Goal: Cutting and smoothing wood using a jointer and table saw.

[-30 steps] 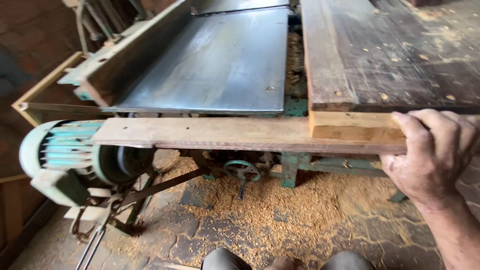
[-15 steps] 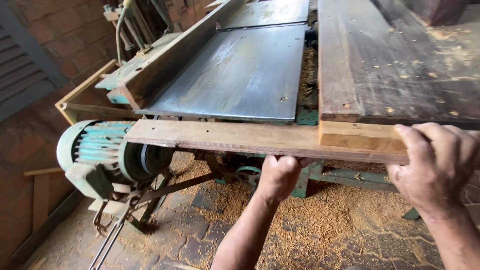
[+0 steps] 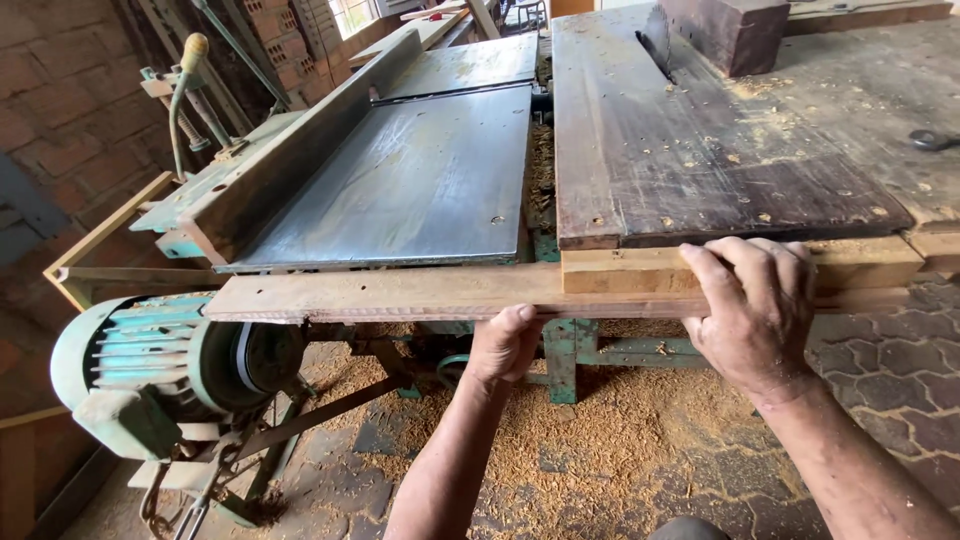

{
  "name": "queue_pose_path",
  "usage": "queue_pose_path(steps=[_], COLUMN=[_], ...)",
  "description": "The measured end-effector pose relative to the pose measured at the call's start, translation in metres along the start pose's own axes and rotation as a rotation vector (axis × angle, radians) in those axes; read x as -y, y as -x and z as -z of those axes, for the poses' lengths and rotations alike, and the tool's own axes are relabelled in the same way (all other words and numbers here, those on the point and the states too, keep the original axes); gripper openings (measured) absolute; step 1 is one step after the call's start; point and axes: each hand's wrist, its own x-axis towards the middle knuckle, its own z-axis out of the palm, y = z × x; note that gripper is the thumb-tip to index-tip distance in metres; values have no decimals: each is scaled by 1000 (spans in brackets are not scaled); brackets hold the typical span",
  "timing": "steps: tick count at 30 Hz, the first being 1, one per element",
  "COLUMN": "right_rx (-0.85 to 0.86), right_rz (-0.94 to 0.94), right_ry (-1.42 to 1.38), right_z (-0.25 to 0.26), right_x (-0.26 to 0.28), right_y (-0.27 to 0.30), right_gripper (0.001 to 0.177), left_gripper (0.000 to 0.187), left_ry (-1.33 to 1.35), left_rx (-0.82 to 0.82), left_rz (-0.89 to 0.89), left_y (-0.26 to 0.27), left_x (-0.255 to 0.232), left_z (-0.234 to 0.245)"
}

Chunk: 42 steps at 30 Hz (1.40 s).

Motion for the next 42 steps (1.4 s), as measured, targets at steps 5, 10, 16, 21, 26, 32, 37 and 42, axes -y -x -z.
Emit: queue_pose_path(steps=[5, 10, 16, 21, 26, 32, 37, 42], right_rx=[14, 79, 18, 4, -14, -18, -37, 14], right_rz=[10, 86, 83, 46, 17, 96, 171, 142], right_ry=[14, -66, -12, -10, 19, 20, 143, 25], right_z=[0, 14, 6, -8, -4, -8, -3, -9], right_x=[-8, -12, -12, -12, -11, -14, -18, -20], right_y=[6, -1, 3, 8, 8, 10, 7, 21], right_gripper=[71, 86, 80, 81, 80, 68, 52, 66], left_gripper=[53, 54, 59, 51, 33, 43, 49, 67], left_ry=[47, 55, 51, 41, 60, 2, -14, -30], left_rx=[-10, -28, -36, 1, 149, -43, -20, 15], left_rz=[-43, -102, -108, -98, 16, -155, -42, -46], left_y=[2, 8, 3, 3, -2, 7, 5, 10], left_x=[8, 1, -1, -1, 12, 0, 6, -12], left_z=[9, -5, 0, 19, 51, 14, 36, -7])
